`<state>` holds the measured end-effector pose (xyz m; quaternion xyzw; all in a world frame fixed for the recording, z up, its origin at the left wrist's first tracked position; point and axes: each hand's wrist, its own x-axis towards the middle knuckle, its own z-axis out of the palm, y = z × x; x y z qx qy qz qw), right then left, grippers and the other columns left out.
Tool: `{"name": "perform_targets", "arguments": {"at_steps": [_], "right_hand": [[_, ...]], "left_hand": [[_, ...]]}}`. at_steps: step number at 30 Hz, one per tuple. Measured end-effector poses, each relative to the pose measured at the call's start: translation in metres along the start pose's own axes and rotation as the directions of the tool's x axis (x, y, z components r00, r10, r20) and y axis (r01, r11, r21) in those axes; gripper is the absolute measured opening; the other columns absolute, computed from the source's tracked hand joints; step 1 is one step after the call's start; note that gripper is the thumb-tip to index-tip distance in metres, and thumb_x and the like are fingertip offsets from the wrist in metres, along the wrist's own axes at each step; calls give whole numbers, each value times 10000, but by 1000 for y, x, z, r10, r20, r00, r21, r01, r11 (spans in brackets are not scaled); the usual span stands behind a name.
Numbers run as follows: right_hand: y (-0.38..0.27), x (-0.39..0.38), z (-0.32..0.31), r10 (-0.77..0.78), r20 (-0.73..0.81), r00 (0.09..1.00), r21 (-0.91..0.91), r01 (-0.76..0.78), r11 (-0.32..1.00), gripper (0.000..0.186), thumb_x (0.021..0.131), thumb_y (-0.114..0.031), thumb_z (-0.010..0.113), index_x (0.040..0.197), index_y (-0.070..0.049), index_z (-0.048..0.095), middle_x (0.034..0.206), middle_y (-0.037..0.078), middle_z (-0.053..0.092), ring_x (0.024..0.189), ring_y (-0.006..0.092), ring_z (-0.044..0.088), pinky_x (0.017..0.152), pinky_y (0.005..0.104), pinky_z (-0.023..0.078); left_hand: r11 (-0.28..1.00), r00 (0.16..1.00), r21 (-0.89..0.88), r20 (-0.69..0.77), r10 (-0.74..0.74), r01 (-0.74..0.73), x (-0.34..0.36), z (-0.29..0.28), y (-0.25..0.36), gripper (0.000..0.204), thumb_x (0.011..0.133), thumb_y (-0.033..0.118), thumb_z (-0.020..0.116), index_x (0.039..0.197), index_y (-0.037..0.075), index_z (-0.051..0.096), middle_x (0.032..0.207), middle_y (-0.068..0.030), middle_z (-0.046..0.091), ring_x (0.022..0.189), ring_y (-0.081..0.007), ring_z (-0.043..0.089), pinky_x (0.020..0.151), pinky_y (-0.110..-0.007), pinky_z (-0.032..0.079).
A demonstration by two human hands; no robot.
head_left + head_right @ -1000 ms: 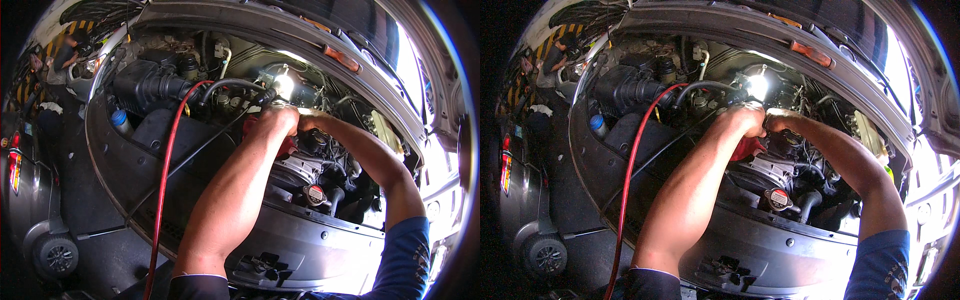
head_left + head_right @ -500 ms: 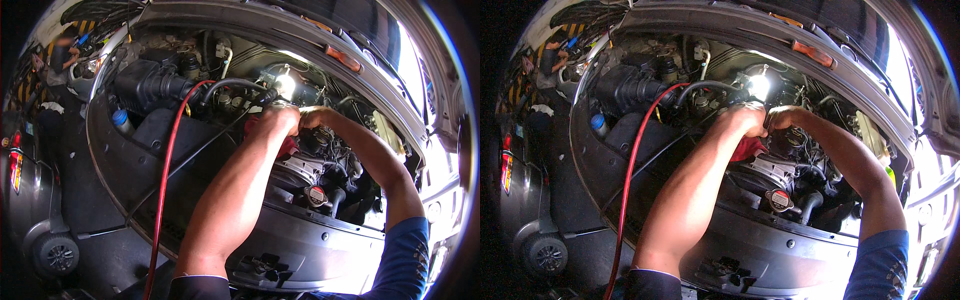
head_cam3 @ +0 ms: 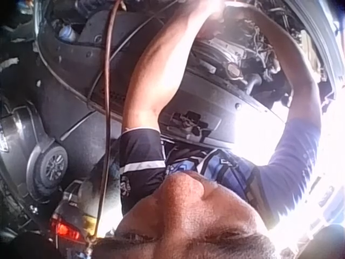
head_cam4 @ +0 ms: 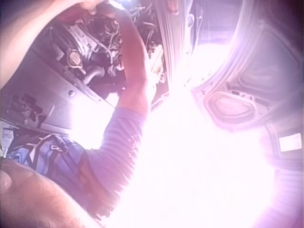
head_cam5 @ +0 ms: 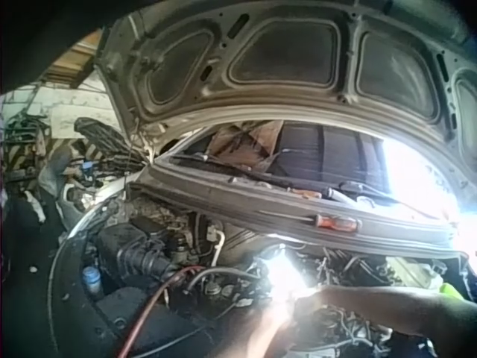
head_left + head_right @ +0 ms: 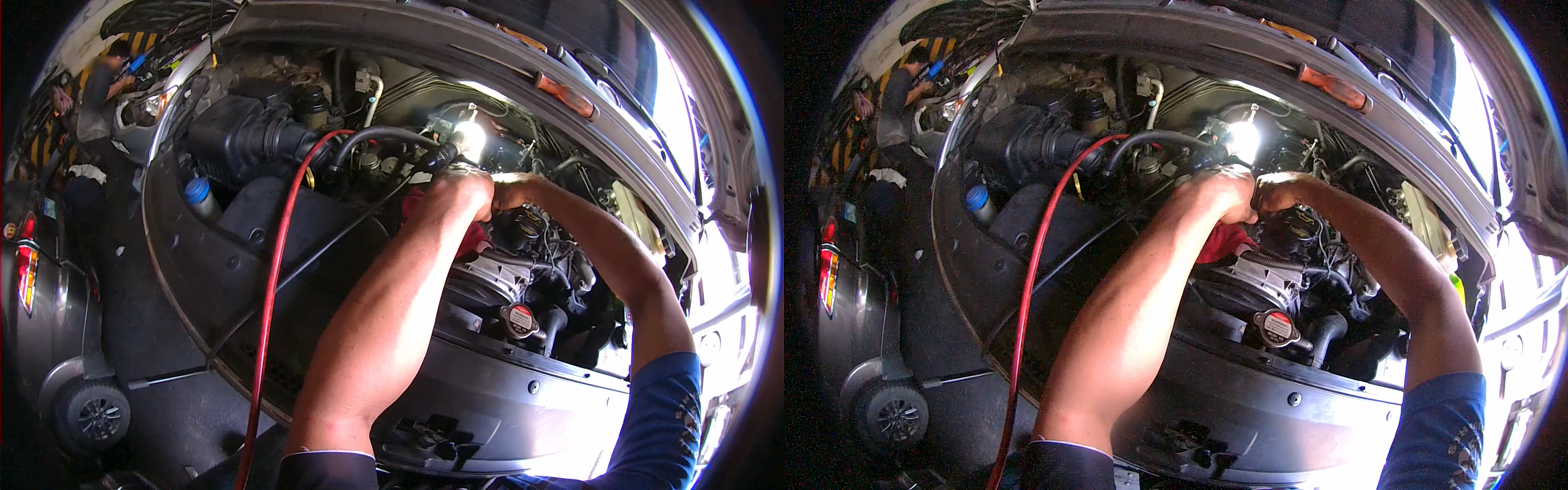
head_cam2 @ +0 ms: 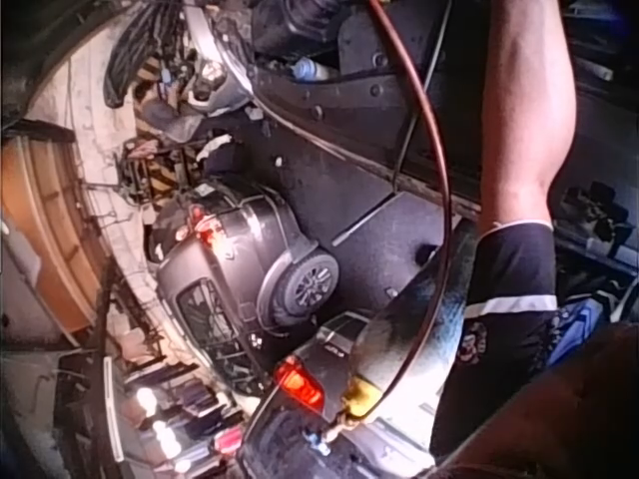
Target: Working on the engine of a vehicle using a flashlight and hands to inspect or adjust components.
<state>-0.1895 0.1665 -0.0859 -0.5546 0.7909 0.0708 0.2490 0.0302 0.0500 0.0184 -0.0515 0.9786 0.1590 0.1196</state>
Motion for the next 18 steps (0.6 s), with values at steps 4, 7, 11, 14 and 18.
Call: {"name": "perform_targets", "arguments": {"at_steps": [4, 7, 11, 14, 18], "right_hand": [[21, 10, 14, -186, -75, 980, 53, 190, 980, 267, 769, -213, 698, 921, 5, 726, 821, 156, 731, 732, 266, 661, 680, 444, 511], [24, 8, 21, -136, -242, 961, -56, 127, 990, 248, 752, -187, 689, 902, 8, 723, 791, 150, 722, 711, 259, 648, 665, 439, 507], [15, 2, 10, -113, -179, 977, -48, 106, 993, 226, 752, -172, 674, 889, 1, 723, 781, 163, 719, 691, 276, 637, 652, 443, 504], [7, 0, 0, -155, -77, 985, -132, 144, 981, 221, 754, -172, 679, 893, -7, 724, 817, 167, 727, 706, 301, 640, 668, 449, 508], [-4, 0, -3, -280, -4, 960, -262, 270, 927, 227, 759, -173, 699, 935, -33, 730, 914, 161, 739, 798, 327, 667, 722, 444, 521]], "left_hand": [[1000, 999, -2, -24, -23, 23, -1, 1, 0, 560, 873, 407, 787, 1252, 7, 684, 1301, -180, 674, 1186, -326, 663, 1014, -430, 537], [1000, 999, 5, -37, 18, -18, -2, 1, -3, 556, 878, 407, 783, 1251, 7, 685, 1302, -178, 674, 1187, -325, 662, 1017, -428, 536], [999, 999, 42, -36, 2, 0, 0, 0, -2, 560, 877, 409, 782, 1255, 8, 683, 1305, -178, 672, 1194, -324, 659, 1023, -426, 533], [999, 999, 8, 24, 31, -31, 0, -3, -2, 563, 877, 408, 782, 1263, 11, 679, 1319, -177, 665, 1203, -324, 653, 1027, -426, 531], [1000, 999, 8, -27, 23, -23, -7, -1, -4, 586, 875, 407, 786, 1285, 6, 662, 1338, -180, 653, 1219, -325, 644, 1035, -427, 526]]}}
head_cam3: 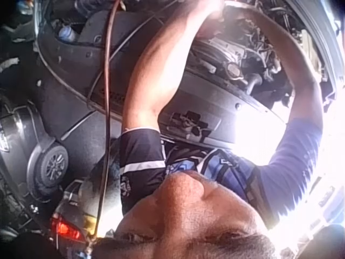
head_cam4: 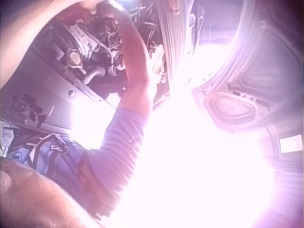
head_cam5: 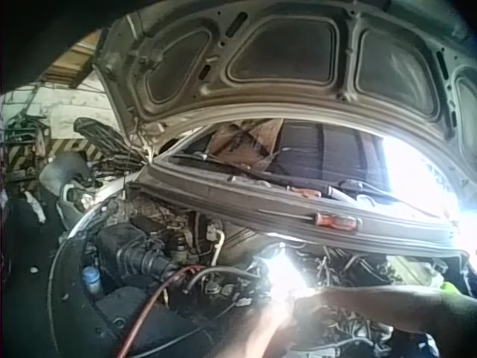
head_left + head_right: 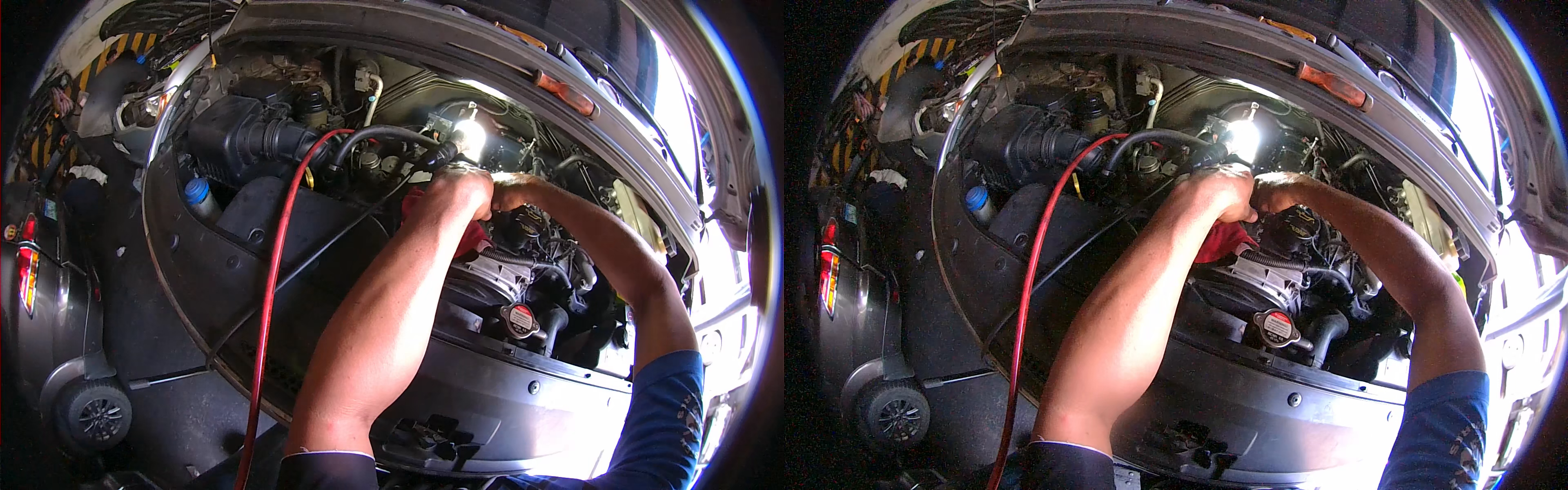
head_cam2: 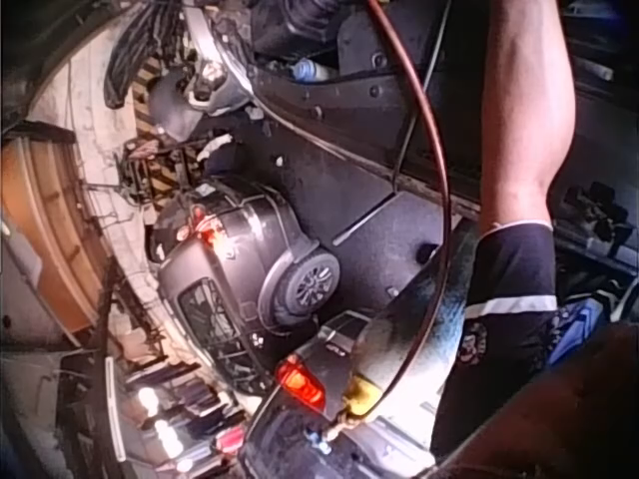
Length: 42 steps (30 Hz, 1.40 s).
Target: Working on the engine of a vehicle using a flashlight and hands to inspect or adjust components.
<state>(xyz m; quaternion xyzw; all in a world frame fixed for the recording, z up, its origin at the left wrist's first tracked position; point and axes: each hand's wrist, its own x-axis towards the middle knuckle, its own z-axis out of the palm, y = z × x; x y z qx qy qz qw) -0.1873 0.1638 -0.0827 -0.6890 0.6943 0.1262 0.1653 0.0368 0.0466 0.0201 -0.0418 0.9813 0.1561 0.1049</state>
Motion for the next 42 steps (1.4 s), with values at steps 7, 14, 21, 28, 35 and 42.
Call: {"name": "perform_targets", "arguments": {"at_steps": [7, 14, 21, 28, 35, 42], "right_hand": [[-25, -1, -16, -5, 71, 997, -204, 19, 979, 246, 768, -165, 706, 991, -62, 729, 960, 159, 737, 901, 351, 696, 767, 439, 540], [-30, -4, -16, 87, -25, 996, -152, -90, 984, 279, 757, -202, 724, 985, -42, 722, 962, 176, 738, 858, 364, 707, 730, 454, 555], [-31, 0, -18, 186, 63, 981, -170, -173, 970, 293, 761, -214, 728, 1007, -57, 732, 974, 168, 746, 886, 362, 713, 751, 451, 559], [-28, 1, -14, 225, 62, 972, -128, -215, 968, 275, 771, -195, 724, 1017, -73, 736, 989, 163, 745, 889, 352, 711, 755, 457, 553], [-17, 7, 1, 180, -4, 984, -150, -179, 972, 309, 746, -196, 727, 1029, -72, 735, 989, 172, 743, 917, 356, 703, 762, 460, 549], [-6, 8, 4, 223, 65, 973, -41, -220, 975, 321, 720, -197, 719, 1002, -44, 731, 983, 191, 738, 902, 363, 703, 769, 458, 547]], "left_hand": [[999, 997, -24, 71, -23, 24, -3, -8, 3, 619, 867, 413, 796, 1297, -7, 649, 1349, -190, 642, 1239, -325, 633, 1046, -424, 519], [999, 999, -39, 49, -15, 17, -4, -8, 2, 628, 862, 410, 799, 1305, -6, 644, 1357, -192, 636, 1245, -328, 628, 1052, -421, 515], [999, 999, -44, 46, -10, 12, -3, -6, 2, 617, 858, 403, 801, 1305, 5, 650, 1358, -195, 634, 1247, -327, 626, 1057, -427, 511], [1000, 999, -30, 42, 5, -4, 0, -3, 1, 581, 862, 405, 800, 1260, -1, 678, 1322, -193, 657, 1224, -320, 643, 1039, -426, 519], [1000, 1000, -24, -8, 12, -12, 0, -2, -1, 561, 864, 407, 798, 1240, 4, 692, 1294, -191, 674, 1199, -321, 657, 1020, -422, 532], [1000, 1000, -28, -24, -2, 1, -5, -2, 0, 557, 866, 400, 795, 1247, 7, 687, 1306, -187, 668, 1204, -324, 654, 1024, -425, 531]]}}
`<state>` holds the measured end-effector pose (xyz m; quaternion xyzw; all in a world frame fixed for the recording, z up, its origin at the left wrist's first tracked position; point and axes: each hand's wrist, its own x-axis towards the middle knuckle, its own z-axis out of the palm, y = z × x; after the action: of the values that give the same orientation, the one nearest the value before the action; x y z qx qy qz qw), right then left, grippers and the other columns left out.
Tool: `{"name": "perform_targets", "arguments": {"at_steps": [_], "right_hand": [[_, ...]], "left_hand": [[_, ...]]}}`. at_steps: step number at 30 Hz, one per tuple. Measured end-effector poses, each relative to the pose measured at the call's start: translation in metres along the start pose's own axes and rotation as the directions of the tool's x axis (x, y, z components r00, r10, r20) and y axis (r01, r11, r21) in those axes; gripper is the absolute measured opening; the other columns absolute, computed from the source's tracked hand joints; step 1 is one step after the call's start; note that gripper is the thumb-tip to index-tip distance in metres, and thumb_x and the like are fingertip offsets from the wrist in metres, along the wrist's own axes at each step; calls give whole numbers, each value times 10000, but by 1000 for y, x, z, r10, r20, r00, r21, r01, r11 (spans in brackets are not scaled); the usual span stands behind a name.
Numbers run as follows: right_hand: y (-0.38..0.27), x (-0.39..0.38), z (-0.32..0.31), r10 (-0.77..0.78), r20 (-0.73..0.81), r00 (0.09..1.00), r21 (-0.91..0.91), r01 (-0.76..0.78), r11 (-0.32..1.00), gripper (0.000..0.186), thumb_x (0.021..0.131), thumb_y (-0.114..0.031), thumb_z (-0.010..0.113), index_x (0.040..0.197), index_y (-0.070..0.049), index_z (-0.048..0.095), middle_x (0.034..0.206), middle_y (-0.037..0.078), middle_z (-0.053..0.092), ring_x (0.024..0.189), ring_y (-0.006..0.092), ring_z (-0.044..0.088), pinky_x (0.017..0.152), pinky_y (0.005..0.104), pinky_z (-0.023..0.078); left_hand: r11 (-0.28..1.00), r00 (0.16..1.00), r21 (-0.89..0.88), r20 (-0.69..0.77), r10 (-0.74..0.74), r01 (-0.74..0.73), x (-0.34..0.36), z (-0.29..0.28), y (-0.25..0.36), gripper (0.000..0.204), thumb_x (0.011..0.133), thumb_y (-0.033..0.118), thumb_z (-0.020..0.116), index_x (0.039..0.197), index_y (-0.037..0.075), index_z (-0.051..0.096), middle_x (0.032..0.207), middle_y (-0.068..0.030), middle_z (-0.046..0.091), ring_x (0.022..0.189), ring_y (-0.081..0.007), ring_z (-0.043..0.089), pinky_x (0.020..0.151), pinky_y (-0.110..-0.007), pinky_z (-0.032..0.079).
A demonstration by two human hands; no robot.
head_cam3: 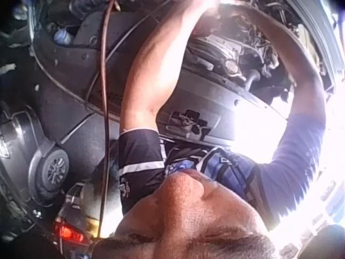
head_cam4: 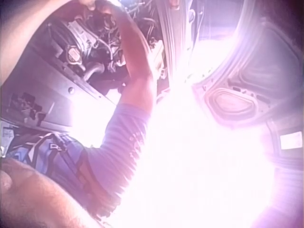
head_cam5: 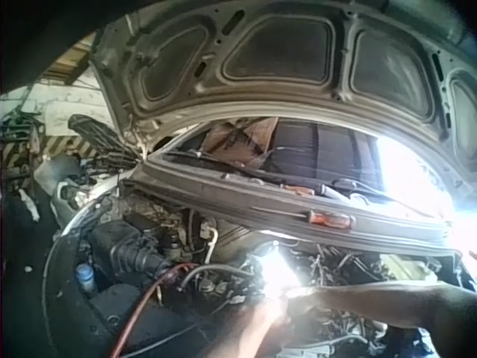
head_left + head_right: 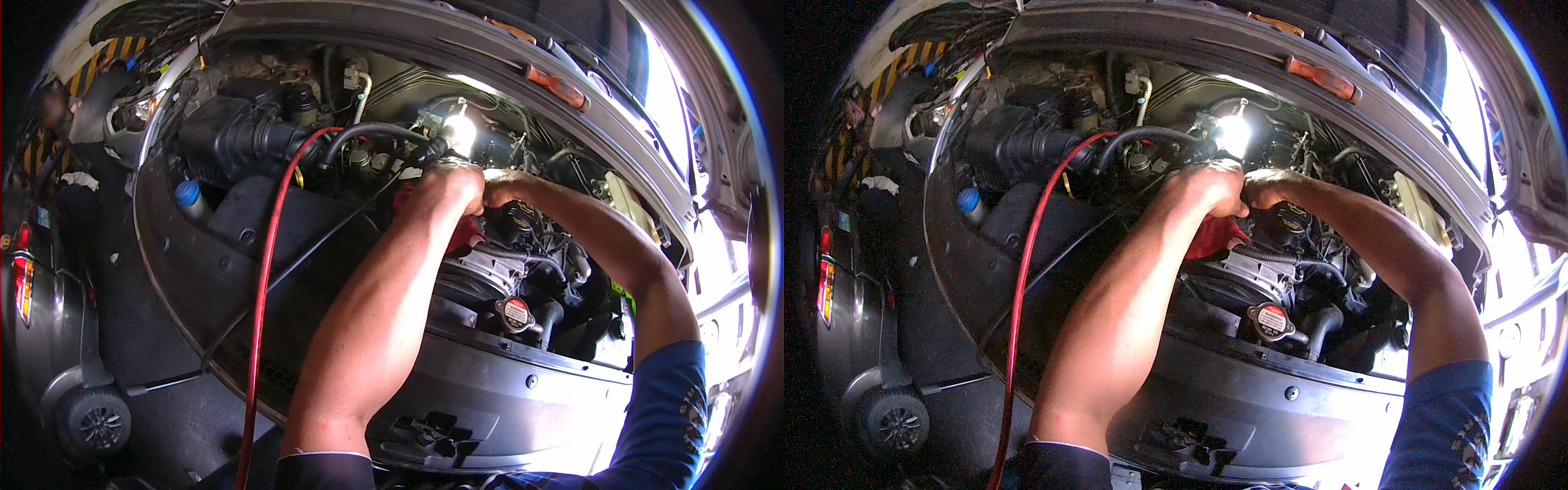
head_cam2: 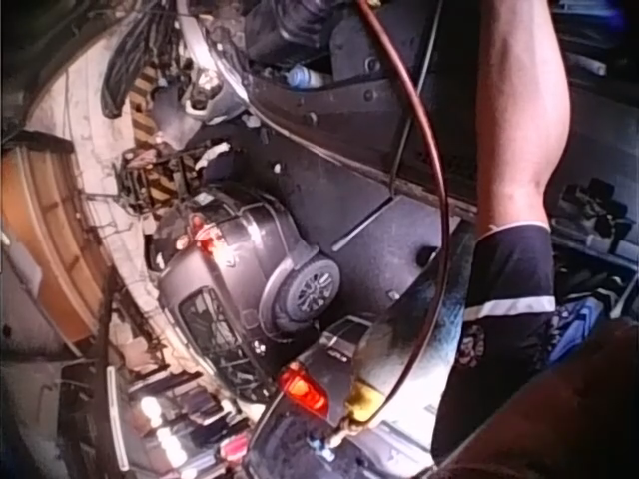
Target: Working on the engine of a vehicle using a flashlight and hands to inspect or adjust components.
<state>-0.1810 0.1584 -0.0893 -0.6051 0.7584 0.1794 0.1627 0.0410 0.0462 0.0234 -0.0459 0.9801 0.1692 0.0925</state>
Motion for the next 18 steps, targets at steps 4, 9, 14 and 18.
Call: {"name": "perform_targets", "arguments": {"at_steps": [4, 9, 14, 18], "right_hand": [[0, 2, 2, -69, -43, 997, -23, 68, 997, 321, 730, -195, 713, 1013, -44, 729, 965, 194, 738, 878, 372, 706, 755, 467, 544], [-4, -1, 5, 0, -108, 994, -48, -5, 999, 298, 759, -208, 713, 1010, -49, 738, 941, 181, 744, 847, 355, 721, 732, 473, 552], [0, 7, 6, 139, -52, 989, 39, -137, 990, 284, 762, -225, 725, 992, -60, 750, 915, 166, 748, 829, 334, 721, 700, 470, 545], [10, 8, 11, 28, -81, 996, 43, -25, 999, 277, 736, -214, 731, 968, -65, 758, 903, 161, 749, 790, 323, 708, 680, 464, 538]], "left_hand": [[1000, 999, 31, 51, 4, -5, 1, -3, 2, 555, 873, 391, 786, 1264, 12, 678, 1326, -189, 655, 1219, -329, 644, 1032, -429, 527], [1000, 998, -10, 59, 10, -9, 3, -2, 0, 590, 879, 390, 778, 1299, -4, 648, 1357, -197, 633, 1248, -333, 624, 1058, -429, 510], [1000, 998, 6, 61, 18, -19, 5, 0, -1, 611, 885, 377, 770, 1311, -35, 625, 1367, -214, 620, 1269, -324, 610, 1074, -426, 496], [1000, 998, -15, 63, 18, -17, 6, 0, -2, 611, 882, 376, 773, 1301, -44, 628, 1362, -217, 623, 1269, -324, 610, 1073, -425, 496]]}}
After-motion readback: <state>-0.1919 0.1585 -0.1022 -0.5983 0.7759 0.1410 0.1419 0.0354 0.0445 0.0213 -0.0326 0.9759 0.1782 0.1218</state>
